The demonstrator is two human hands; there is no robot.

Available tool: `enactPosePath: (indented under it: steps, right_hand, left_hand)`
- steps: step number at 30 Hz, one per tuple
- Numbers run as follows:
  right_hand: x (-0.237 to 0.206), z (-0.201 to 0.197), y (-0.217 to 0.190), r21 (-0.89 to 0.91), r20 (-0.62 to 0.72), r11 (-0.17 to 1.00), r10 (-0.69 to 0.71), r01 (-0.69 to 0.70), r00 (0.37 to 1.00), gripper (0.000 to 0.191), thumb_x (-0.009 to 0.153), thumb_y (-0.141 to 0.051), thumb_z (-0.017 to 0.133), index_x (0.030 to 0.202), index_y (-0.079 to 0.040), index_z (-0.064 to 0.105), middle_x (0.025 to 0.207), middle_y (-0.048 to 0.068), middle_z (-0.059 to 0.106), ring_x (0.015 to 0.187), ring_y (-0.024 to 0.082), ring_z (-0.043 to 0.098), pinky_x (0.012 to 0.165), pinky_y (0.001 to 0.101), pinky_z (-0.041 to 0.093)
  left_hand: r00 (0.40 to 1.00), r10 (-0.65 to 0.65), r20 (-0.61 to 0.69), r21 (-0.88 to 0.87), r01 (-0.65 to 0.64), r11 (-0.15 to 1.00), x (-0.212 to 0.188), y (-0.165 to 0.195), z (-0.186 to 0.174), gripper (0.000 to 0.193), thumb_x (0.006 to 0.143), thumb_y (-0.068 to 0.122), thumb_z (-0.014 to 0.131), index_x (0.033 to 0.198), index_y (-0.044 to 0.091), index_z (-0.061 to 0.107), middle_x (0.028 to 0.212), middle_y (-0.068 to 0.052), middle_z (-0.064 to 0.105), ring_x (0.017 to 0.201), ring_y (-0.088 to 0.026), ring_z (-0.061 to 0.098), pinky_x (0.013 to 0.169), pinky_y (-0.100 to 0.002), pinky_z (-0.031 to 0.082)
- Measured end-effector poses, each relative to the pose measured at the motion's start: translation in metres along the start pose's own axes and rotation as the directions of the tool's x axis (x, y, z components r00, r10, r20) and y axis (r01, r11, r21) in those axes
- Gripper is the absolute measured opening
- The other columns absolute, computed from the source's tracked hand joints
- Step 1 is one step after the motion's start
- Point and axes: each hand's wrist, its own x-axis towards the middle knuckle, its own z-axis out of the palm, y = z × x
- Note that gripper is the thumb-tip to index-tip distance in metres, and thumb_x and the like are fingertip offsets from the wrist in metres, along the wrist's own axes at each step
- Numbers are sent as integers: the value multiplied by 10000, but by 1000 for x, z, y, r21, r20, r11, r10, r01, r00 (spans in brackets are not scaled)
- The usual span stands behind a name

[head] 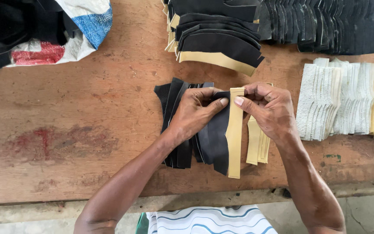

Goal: The person repeatedly picks a black fabric piece and a beige strip, aligns them edge-to-edge, and places the paired set into a growing stack. The hands work over a wooden table with multiple piles of similar parts nearby.

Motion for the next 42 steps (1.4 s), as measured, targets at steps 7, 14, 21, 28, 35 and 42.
enactPosePath:
  steps: [7, 14, 21, 28, 35, 42]
  right_hand:
    - [-1, -2, -2, -123, -17, 992, -7, 5, 1000, 211, 952, -106, 755, 1111, 32, 739, 899, 92, 759, 772, 95, 707, 661, 215, 582]
    - [-4, 1, -10, -103, -1, 993, -55, 54, 998, 201, 962, -139, 716, 1093, 13, 729, 887, 74, 757, 764, 82, 730, 640, 206, 610]
    - [-6, 8, -13, -313, 8, 925, -224, 216, 974, 135, 988, -107, 728, 1069, -1, 751, 839, 68, 724, 642, 82, 570, 530, 237, 465]
    - [-8, 16, -8, -481, 37, 860, -172, 169, 984, 120, 990, -112, 695, 1044, -18, 747, 730, 59, 708, 555, 81, 576, 448, 243, 460]
    - [-3, 4, -2, -127, -54, 971, -212, 204, 976, 221, 987, -151, 705, 1112, 32, 712, 929, 64, 757, 799, 70, 708, 678, 200, 615]
    - [-20, 6, -8, -362, -18, 932, 12, -17, 1000, 195, 953, -176, 729, 1076, -27, 756, 842, 90, 760, 688, 112, 621, 578, 284, 534]
  left_hand:
    - [997, 61, 40, 3, -61, 998, 0, -4, 1, 224, 960, 152, 731, 1141, 23, 756, 923, -7, 749, 834, -44, 662, 724, -203, 566]
    - [1000, -8, -3, 7, 9, 1000, 0, 0, 1, 237, 965, 184, 721, 1136, 26, 767, 886, -21, 745, 768, -50, 643, 657, -206, 545]
    - [995, 95, -15, 168, -91, 982, -4, 3, -1, 206, 963, 180, 729, 1119, 57, 783, 857, -29, 769, 728, -56, 658, 633, -233, 552]
    - [976, 219, -5, 479, -190, 857, -7, 13, 3, 189, 961, 160, 718, 1112, 74, 791, 846, -39, 755, 697, -129, 664, 616, -307, 533]
    - [987, 83, 137, 6, -84, 996, -9, 15, -3, 386, 875, 94, 790, 1231, 31, 657, 1024, -27, 722, 922, -94, 704, 821, -266, 634]
    - [987, 125, 100, 19, -128, 992, -9, 4, -4, 314, 945, 112, 766, 1238, 33, 685, 1042, -30, 744, 939, -85, 696, 818, -251, 619]
